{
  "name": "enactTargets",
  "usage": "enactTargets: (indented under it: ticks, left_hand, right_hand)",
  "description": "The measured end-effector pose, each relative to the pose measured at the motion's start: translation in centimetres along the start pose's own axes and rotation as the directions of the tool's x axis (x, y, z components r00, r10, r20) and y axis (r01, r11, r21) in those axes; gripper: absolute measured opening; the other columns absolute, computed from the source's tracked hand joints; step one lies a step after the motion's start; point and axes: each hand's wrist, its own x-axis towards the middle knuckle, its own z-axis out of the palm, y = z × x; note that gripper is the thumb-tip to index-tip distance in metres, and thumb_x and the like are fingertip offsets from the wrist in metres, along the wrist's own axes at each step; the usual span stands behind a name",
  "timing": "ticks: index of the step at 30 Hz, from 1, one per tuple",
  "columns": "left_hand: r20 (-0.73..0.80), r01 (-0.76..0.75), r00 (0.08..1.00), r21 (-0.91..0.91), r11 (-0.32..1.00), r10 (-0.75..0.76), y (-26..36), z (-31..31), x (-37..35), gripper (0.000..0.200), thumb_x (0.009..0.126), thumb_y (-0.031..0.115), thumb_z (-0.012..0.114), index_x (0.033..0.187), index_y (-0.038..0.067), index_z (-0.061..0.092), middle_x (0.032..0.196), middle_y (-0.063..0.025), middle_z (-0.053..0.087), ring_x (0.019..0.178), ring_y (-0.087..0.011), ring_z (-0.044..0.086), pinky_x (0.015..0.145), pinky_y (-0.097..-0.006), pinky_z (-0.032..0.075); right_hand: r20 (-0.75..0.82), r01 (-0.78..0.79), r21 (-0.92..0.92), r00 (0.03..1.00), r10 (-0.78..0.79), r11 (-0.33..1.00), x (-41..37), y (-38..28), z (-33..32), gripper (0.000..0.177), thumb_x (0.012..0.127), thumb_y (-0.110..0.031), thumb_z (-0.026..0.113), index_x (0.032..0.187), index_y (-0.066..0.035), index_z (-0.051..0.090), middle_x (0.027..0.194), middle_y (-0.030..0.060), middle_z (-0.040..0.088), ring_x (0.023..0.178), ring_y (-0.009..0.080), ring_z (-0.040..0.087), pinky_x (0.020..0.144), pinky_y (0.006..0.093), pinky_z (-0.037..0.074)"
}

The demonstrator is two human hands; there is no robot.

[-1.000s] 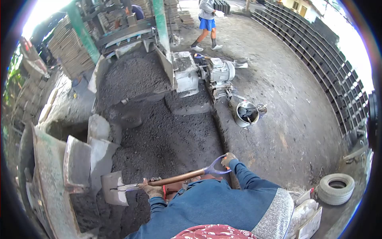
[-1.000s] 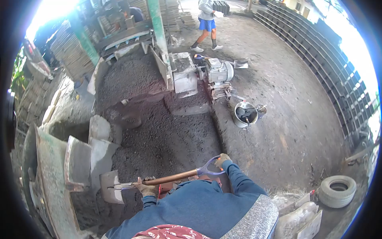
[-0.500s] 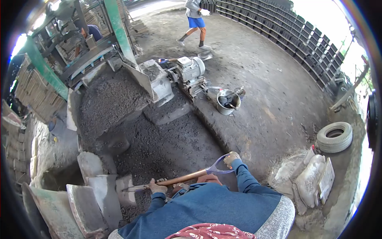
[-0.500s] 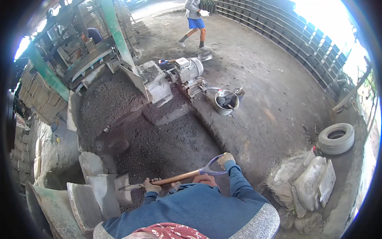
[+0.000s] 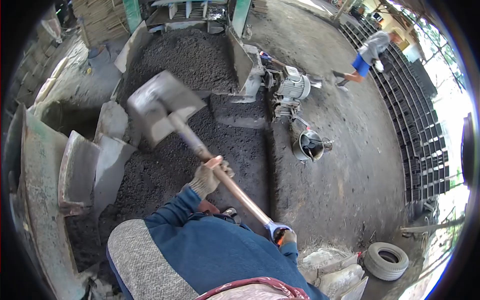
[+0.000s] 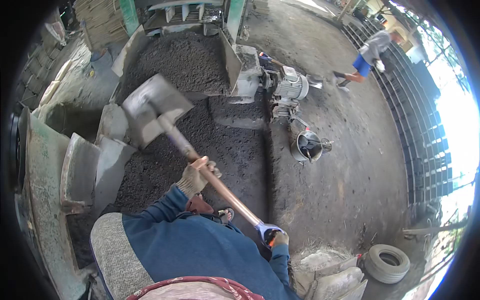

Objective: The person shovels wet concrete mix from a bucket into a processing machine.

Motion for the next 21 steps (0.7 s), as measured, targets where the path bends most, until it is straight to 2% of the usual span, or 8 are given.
enactTargets:
  ticks: [3,4,7,10,11,13,16,21]
  left_hand:
    - [0.086,0.025,0.996,0.058,0.998,-0.03,-0.9,4.4,1.4,0.02,0.087,0.022,0.069,0.079,0.012,0.054,0.076,-0.0072,0.057,0.074,-0.0258,0.061,0.079,-0.0496,0.049]
    - [0.044,0.037,0.998,0.032,0.999,-0.038,-0.8,6.2,1.5,0.017,0.086,0.019,0.07,0.079,0.012,0.055,0.075,-0.0076,0.057,0.07,-0.0255,0.06,0.079,-0.0502,0.05]
    - [0.022,0.079,0.997,-0.027,0.996,-0.079,-0.8,6.7,4.5,0.014,0.086,0.013,0.068,0.085,0.009,0.055,0.074,-0.0084,0.057,0.066,-0.024,0.059,0.071,-0.0494,0.054]
    - [0.018,0.107,0.994,-0.132,0.985,-0.106,3.9,5.7,10.0,0.012,0.083,0.01,0.065,0.083,0.01,0.053,0.071,-0.0084,0.055,0.059,-0.0242,0.056,0.067,-0.0487,0.05]
    - [0.015,0.121,0.993,-0.163,0.979,-0.12,5.4,5.4,12.0,0.011,0.082,0.008,0.064,0.082,0.01,0.053,0.07,-0.0084,0.054,0.056,-0.0243,0.055,0.066,-0.0485,0.049]
    - [-0.096,0.047,0.994,-0.062,0.997,-0.053,9.7,5.9,15.2,0.018,0.079,0.011,0.063,0.068,0.013,0.048,0.065,-0.0042,0.051,0.052,-0.0236,0.053,0.062,-0.0473,0.047]
    - [-0.059,0.076,0.995,-0.034,0.997,-0.078,13.2,5.5,18.1,0.017,0.079,0.011,0.062,0.068,0.014,0.049,0.065,-0.0036,0.051,0.053,-0.0235,0.054,0.062,-0.047,0.048]
    - [0.032,0.119,0.992,-0.037,0.992,-0.118,18.7,4.5,23.9,0.016,0.08,0.015,0.061,0.07,0.011,0.048,0.067,-0.0054,0.05,0.056,-0.0249,0.053,0.064,-0.0483,0.048]
  right_hand:
    - [0.086,-0.097,0.232,0.993,0.079,0.968,-4.6,-3.0,-1.7,0.005,0.083,-0.01,0.061,0.082,-0.006,0.063,0.069,0.0056,0.062,0.06,0.0217,0.06,0.054,0.0374,0.051]
    - [0.135,-0.121,0.28,0.987,0.086,0.952,-6.0,-4.2,-2.1,0.005,0.083,-0.011,0.061,0.082,-0.006,0.062,0.068,0.0055,0.062,0.059,0.022,0.06,0.054,0.0377,0.051]
    - [0.263,-0.171,0.38,0.962,0.071,0.909,-10.6,-7.8,-2.3,0.007,0.083,-0.014,0.062,0.08,-0.008,0.061,0.067,0.0052,0.061,0.057,0.0227,0.059,0.053,0.0387,0.05]
    - [0.338,-0.202,0.45,0.94,0.044,0.87,-13.8,-11.2,0.4,0.009,0.083,-0.016,0.062,0.078,-0.009,0.059,0.066,0.0049,0.059,0.056,0.0233,0.058,0.052,0.0397,0.05]
    - [0.343,-0.206,0.468,0.939,0.038,0.859,-14.3,-11.9,1.7,0.01,0.083,-0.017,0.063,0.077,-0.01,0.058,0.066,0.0047,0.059,0.055,0.0236,0.057,0.051,0.04,0.05]
    - [0.322,-0.19,0.472,0.946,0.032,0.861,-14.9,-12.9,4.5,0.012,0.083,-0.019,0.063,0.075,-0.011,0.057,0.065,0.0045,0.058,0.054,0.024,0.057,0.051,0.0407,0.05]
    - [0.214,-0.088,0.366,0.977,0.008,0.926,-14.2,-13.7,7.6,0.022,0.082,-0.027,0.064,0.071,-0.016,0.05,0.062,0.0025,0.051,0.048,0.0234,0.049,0.049,0.0419,0.047]
    - [0.29,-0.106,0.407,0.957,-0.018,0.907,-14.4,-17.0,15.6,0.023,0.083,-0.028,0.065,0.07,-0.016,0.049,0.06,-0.0005,0.044,0.047,0.0188,0.041,0.05,0.0403,0.044]
